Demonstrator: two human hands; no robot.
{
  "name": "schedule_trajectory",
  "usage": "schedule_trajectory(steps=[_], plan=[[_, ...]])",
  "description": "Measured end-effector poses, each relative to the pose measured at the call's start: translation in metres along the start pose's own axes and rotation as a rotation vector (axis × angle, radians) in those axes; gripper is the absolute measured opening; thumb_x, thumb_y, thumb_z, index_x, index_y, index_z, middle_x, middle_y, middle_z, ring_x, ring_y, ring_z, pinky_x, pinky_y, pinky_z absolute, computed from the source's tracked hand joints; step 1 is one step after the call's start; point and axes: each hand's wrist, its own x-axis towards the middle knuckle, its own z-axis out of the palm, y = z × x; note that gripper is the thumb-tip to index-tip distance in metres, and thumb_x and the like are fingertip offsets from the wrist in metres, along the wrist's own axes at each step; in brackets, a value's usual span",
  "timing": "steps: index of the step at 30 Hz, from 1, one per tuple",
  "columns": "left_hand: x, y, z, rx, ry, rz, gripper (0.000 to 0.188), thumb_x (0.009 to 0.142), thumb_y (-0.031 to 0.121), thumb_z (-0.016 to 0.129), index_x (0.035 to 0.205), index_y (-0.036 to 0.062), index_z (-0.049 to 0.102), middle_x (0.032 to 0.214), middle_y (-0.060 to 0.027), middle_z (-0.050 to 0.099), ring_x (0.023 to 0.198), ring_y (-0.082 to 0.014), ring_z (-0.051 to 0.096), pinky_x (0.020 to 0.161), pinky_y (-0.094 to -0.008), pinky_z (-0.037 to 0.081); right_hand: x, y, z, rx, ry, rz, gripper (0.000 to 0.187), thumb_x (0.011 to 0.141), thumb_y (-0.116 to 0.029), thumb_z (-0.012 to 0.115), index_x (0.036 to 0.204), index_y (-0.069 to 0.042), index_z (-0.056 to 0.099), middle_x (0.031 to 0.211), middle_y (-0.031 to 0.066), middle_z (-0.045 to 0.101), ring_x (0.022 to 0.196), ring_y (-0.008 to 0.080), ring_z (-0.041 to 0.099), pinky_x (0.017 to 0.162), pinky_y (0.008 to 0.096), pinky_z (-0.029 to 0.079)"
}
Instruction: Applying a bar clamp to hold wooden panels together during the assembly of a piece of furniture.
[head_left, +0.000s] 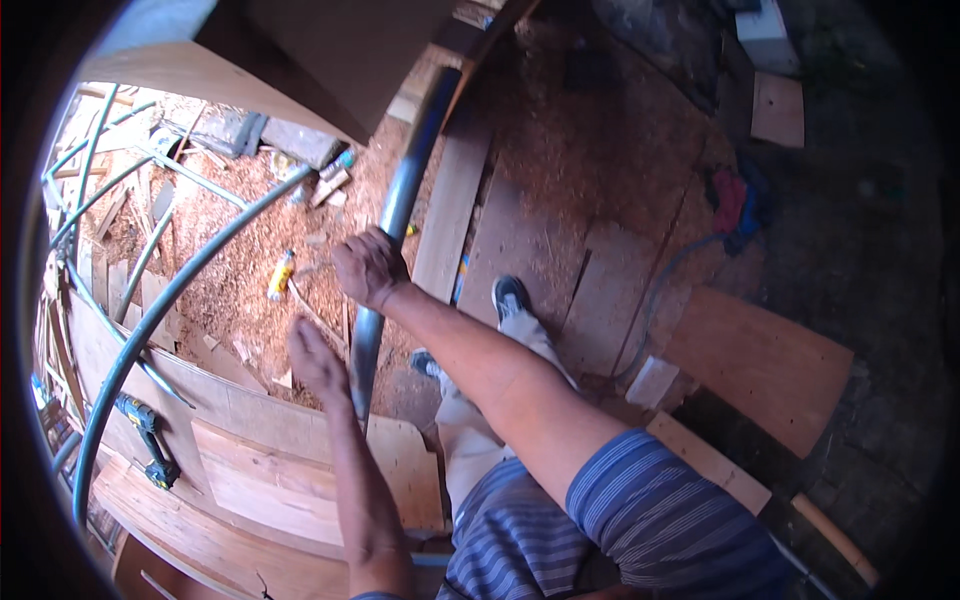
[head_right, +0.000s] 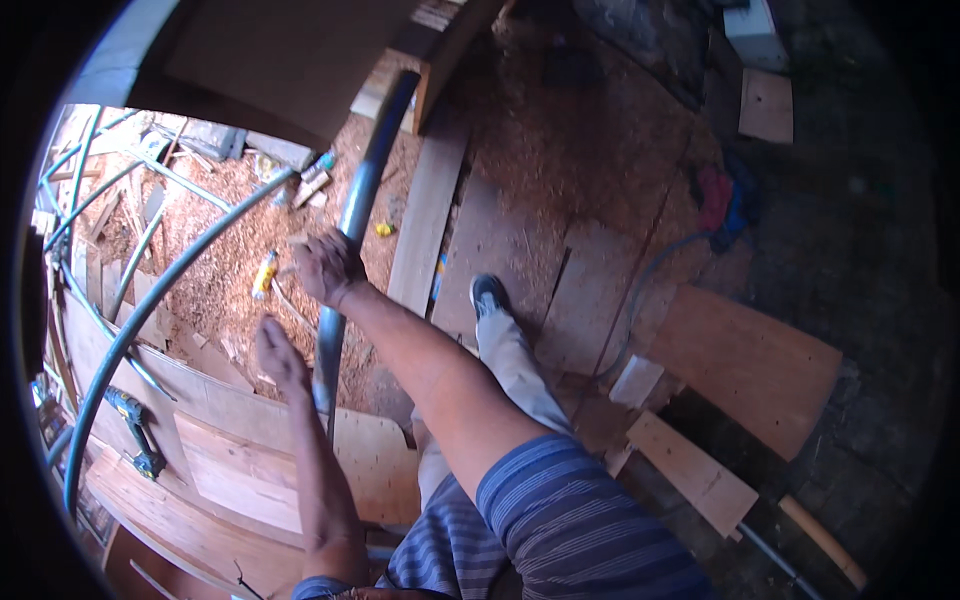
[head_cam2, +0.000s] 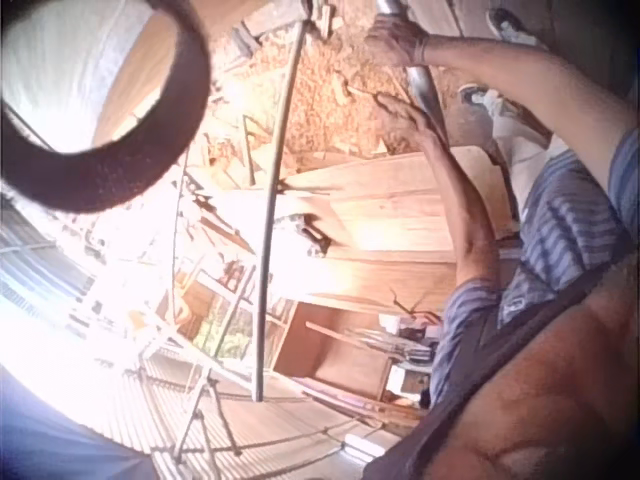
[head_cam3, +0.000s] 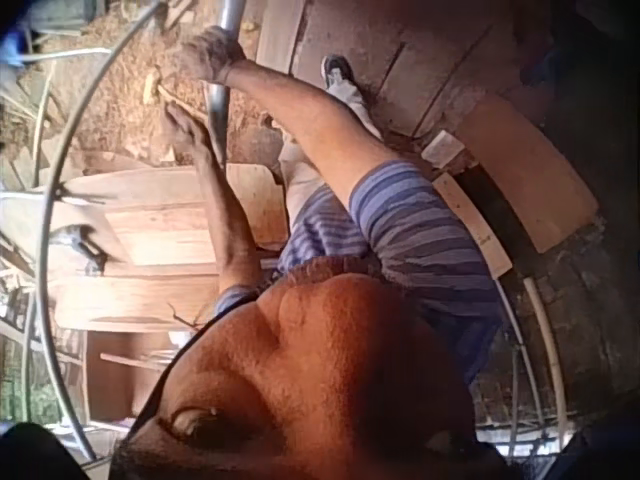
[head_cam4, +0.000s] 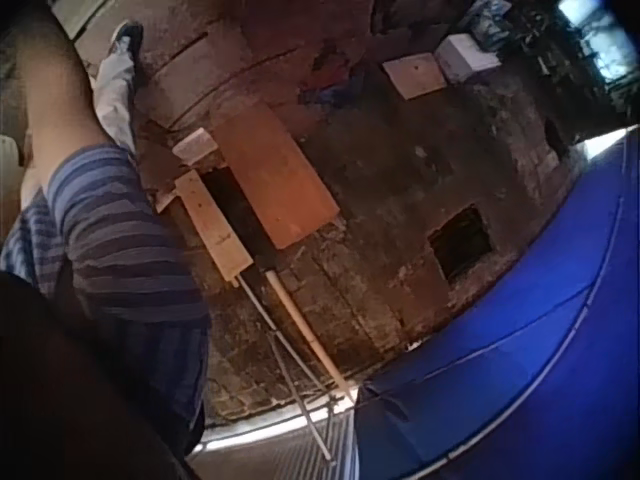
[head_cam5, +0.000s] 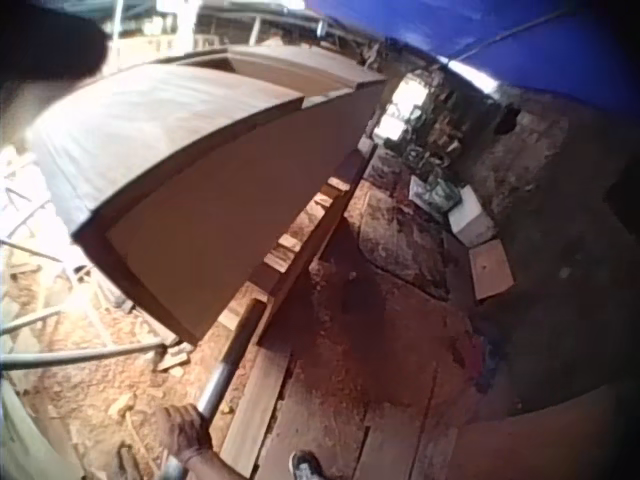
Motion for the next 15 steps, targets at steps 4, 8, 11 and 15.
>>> schedule_trajectory(steps=[4,8,11,15], plan=[[-0.025,-0.022,0.027,0.308,-0.088,-0.069,0.043,0.099,0.035,0.040,0.080,0.0001,0.056,0.067,-0.0211,0.058,0.062,-0.0362,0.056,0.059,-0.0466,0.041,-0.001,-0.006,0.004,0.033,-0.047,0.002,0.007,0.072,-0.011,0.058,0.069,-0.011,0.051,0.068,0.0091,0.055,0.069,0.0273,0.057,0.071,0.0401,0.042],[-0.020,0.012,0.034,0.458,-0.176,-0.090,0.053,0.098,0.044,0.034,0.085,0.0013,0.061,0.077,-0.0283,0.061,0.074,-0.0477,0.058,0.064,-0.0560,0.040,0.001,-0.004,-0.001,0.048,-0.186,0.043,0.006,0.076,-0.014,0.051,0.075,-0.011,0.056,0.076,0.0095,0.059,0.076,0.0270,0.057,0.077,0.0387,0.041],[-0.019,0.009,0.037,0.447,-0.158,-0.008,0.053,0.098,0.044,0.033,0.087,0.0016,0.063,0.079,-0.0294,0.061,0.076,-0.0482,0.058,0.066,-0.0555,0.041,0.001,-0.005,-0.005,0.083,-0.185,0.038,0.007,0.077,-0.015,0.051,0.075,-0.011,0.056,0.076,0.0096,0.059,0.080,0.0268,0.058,0.078,0.0391,0.041],[-0.020,0.016,0.045,0.500,-0.173,-0.087,0.057,0.097,0.047,0.034,0.087,-0.0004,0.063,0.081,-0.0306,0.061,0.079,-0.0490,0.058,0.069,-0.0553,0.042,0.000,0.009,-0.015,0.070,-0.310,0.053,0.009,0.075,-0.017,0.053,0.078,-0.009,0.058,0.083,0.0115,0.059,0.087,0.0291,0.058,0.083,0.0404,0.040]])
